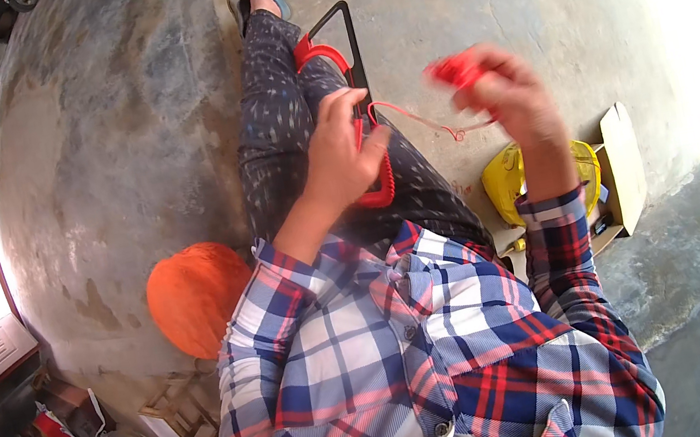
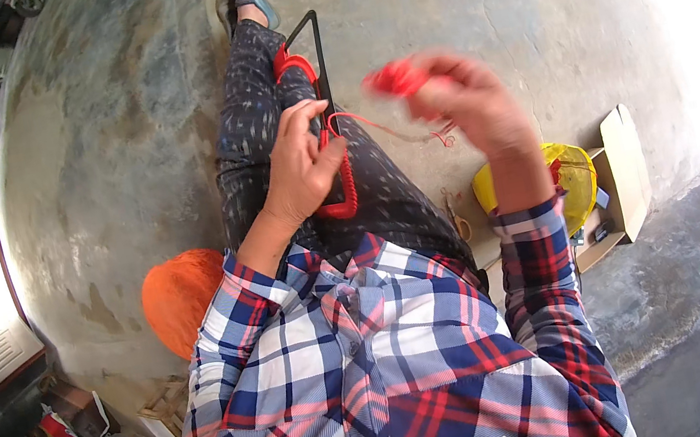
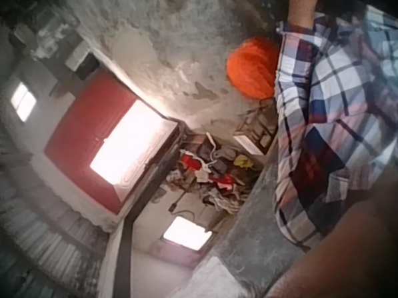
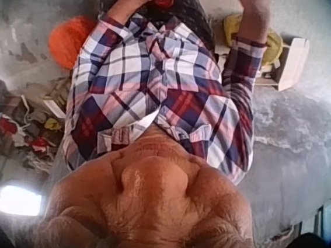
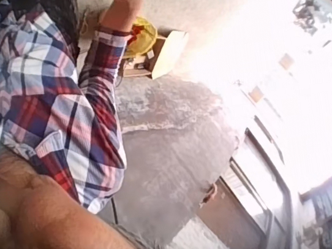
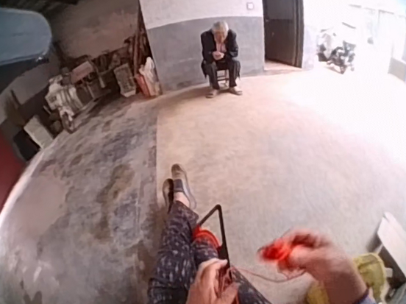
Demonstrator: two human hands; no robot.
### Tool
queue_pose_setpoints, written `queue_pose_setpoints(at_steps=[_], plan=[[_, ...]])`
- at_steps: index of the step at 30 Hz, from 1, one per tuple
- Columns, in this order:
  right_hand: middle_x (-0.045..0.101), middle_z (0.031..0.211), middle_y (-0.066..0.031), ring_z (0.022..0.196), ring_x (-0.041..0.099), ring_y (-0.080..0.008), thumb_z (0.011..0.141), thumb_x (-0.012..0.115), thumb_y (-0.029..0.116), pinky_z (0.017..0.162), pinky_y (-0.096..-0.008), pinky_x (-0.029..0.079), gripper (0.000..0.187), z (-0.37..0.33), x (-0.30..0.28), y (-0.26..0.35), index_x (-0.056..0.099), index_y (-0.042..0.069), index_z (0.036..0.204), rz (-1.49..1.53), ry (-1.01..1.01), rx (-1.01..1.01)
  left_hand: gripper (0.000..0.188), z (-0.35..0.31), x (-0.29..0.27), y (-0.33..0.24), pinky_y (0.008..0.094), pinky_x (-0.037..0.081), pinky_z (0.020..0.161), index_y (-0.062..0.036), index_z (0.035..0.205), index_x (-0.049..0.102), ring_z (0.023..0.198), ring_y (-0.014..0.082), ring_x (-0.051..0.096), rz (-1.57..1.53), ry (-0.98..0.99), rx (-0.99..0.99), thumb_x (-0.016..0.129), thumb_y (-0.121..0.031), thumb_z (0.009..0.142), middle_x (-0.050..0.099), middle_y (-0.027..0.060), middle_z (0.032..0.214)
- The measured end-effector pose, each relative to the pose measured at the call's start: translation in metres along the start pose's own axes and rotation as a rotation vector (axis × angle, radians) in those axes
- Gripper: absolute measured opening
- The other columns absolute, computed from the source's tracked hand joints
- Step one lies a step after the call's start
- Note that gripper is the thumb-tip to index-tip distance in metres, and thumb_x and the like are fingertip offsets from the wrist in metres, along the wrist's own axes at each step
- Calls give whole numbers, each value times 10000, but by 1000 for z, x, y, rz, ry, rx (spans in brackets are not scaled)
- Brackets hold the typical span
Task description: Winding red thread or yarn around a circular frame.
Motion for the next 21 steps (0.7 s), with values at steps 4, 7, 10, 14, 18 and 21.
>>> queue_pose_setpoints(at_steps=[4, 7, 10, 14, 18, 21], plan=[[413, 716, 38, 639, 352, -68, 934, 584, 271, 598, -239, 289, 299, -6, -44, 73, 548, 18, 1090, 651, 102, -423, 510, 4, 12, -37, 338, 500, 709, -18, 1185, 507, 875, 261, 594, 218, 38, 267, 732, -120, 739, 587, 161, 1054], [417, 744, 30, 662, 358, -87, 934, 582, 248, 612, -245, 302, 297, -16, -49, 89, 552, 20, 1122, 576, 37, -496, 359, 5, 18, -27, 292, 494, 697, -25, 1093, 551, 844, 186, 622, 276, 275, 87, 713, -105, 783, 638, 96, 909], [526, 829, -4, 680, 430, -103, 887, 628, 221, 625, -237, 354, 290, -19, -32, 48, 573, 22, 1090, 272, 24, -309, 65, 12, 6, -8, 207, 449, 645, -17, 899, 610, 701, 33, 547, -233, -28, -208, 638, -73, 882, 621, -11, 772], [667, 949, -66, 914, 633, -170, 830, 576, -76, 792, -288, 497, 186, -8, 9, -33, 648, 16, 974, -573, 279, 72, 97, 13, -5, 33, 216, 437, 588, -11, 831, 616, 662, 36, 528, -399, -159, -425, 630, -86, 890, 596, -31, 715], [678, 893, -111, 836, 660, -201, 808, 641, 2, 759, -317, 516, 171, 8, 29, -96, 637, 3, 978, -658, 140, 157, 323, -5, 3, 51, 289, 429, 551, 3, 777, 619, 600, 93, 518, 161, 163, -522, 638, -295, 898, 630, 49, 680], [678, 894, -116, 819, 663, -201, 801, 661, 30, 742, -321, 520, 207, 18, 37, -121, 613, -5, 999, -570, -71, 116, 347, -6, 8, 32, 399, 494, 672, 39, 836, 609, 789, 340, 668, 69, 148, -568, 635, -304, 880, 658, 230, 796]])
Point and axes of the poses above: each hand's wrist, its own z-axis towards the middle knuckle, its own x-axis out of the palm, y = z × x, the point moved 3 cm from there along z, towards the middle knuckle
